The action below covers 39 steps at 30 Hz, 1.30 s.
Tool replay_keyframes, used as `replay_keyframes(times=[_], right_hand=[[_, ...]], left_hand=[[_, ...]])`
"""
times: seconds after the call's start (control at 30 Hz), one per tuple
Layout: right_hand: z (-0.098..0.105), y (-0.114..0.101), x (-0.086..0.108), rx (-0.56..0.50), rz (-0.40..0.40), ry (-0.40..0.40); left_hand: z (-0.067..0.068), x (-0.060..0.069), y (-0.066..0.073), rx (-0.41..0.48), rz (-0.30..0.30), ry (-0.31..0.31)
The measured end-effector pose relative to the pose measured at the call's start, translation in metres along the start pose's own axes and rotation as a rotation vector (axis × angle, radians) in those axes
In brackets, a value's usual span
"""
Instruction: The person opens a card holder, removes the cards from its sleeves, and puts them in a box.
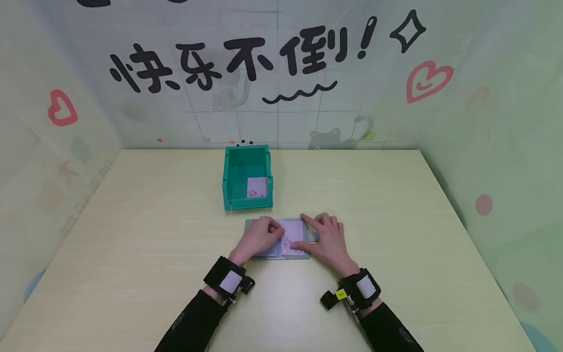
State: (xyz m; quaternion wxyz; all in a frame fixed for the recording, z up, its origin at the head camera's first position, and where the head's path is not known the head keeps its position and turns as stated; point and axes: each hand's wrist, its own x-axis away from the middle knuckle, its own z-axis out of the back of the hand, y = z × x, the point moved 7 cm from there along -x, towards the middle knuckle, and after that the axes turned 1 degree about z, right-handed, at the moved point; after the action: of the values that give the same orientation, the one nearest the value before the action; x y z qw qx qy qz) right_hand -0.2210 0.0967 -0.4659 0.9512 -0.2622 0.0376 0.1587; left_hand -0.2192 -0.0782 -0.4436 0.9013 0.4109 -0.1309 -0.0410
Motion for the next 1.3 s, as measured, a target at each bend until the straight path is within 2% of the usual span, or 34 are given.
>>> replay_keyframes(times=[0.27, 0.4, 0.7, 0.93, 1.1, 1.3], right_hand=[[0.0001, -0.0004, -0.0007, 0.006, 0.005, -0.002], [-0.0008, -0.0004, -0.0009, 0.014, 0.022, -0.003], [-0.0017, -0.0004, -0.0005, 0.015, 0.032, -0.032], [-0.0031, 0.0013, -0.0010, 0.019, 0.032, -0.042], [-0.0031, 0.0020, -0.0012, 0.031, 0.034, -0.042], [-0.0025, 0.0012, -0.0004, 0.021, 0.027, -0.052]], left_hand=[[0.0028, -0.0022, -0.0038, 0.021, 0.054, 0.042], [0.0018, -0.0030, -0.0042, 0.026, 0.052, 0.044], [-0.0003, -0.0056, -0.0050, -0.025, 0.048, 0.019], [0.0002, -0.0051, -0.0097, -0.003, 0.081, -0.022], [0.0013, -0.0030, -0.0086, 0.004, 0.048, -0.036], [0.0028, -0.0011, -0.0089, 0.028, 0.041, -0.015]])
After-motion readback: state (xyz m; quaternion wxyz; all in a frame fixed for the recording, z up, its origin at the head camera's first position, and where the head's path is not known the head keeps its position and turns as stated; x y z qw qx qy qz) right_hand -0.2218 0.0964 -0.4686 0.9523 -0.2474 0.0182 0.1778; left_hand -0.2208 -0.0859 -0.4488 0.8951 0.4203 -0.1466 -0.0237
